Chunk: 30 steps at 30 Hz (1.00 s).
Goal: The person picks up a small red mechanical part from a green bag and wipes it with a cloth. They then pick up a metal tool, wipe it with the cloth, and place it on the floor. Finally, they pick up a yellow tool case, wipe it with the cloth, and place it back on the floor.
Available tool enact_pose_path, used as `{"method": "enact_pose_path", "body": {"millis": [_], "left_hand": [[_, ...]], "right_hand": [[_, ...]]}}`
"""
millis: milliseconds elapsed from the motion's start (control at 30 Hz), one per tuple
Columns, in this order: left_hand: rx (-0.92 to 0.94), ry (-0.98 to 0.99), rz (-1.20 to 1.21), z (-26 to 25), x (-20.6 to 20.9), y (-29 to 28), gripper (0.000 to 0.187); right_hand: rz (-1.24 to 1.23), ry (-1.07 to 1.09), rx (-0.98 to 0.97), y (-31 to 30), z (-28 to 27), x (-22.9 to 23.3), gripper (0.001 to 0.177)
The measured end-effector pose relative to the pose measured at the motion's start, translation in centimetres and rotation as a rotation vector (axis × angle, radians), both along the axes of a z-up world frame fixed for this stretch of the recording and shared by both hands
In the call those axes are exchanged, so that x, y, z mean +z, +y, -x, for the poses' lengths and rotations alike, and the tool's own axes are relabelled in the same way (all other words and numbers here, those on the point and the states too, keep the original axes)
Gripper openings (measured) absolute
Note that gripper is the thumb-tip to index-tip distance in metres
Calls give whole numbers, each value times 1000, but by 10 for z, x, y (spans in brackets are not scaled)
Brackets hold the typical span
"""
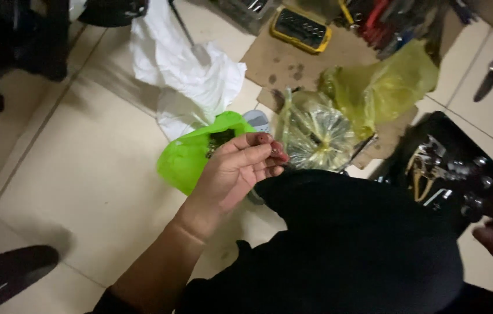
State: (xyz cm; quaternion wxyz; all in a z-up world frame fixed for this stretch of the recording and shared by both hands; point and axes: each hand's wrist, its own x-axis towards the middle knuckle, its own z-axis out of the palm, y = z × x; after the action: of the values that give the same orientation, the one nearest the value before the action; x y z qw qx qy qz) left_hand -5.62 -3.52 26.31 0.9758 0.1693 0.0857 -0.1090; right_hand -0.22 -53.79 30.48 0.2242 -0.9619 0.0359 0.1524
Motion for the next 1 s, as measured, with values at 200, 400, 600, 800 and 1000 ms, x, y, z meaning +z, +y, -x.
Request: {"method": "enact_pose_path", "body": {"millis": [200, 400, 600, 800, 1000], "left_hand": [[-26, -28, -11, -20, 28, -32, 19], [-35, -146, -68, -40, 85, -61, 22], [-9, -200, -263, -40, 111, -86, 28], [-26, -331, -447, -28, 139, -93, 33], [-15, -340, -495, -21, 145, -102, 29]], "right_hand": [[8, -219, 161, 183, 14, 145, 35], [-216, -283, 388, 232, 8, 167, 35], [-440, -302, 372, 241, 10, 171, 27], [-363, -501, 406, 232, 17, 173, 15], [-308, -611, 430, 226, 26, 174, 17]]}}
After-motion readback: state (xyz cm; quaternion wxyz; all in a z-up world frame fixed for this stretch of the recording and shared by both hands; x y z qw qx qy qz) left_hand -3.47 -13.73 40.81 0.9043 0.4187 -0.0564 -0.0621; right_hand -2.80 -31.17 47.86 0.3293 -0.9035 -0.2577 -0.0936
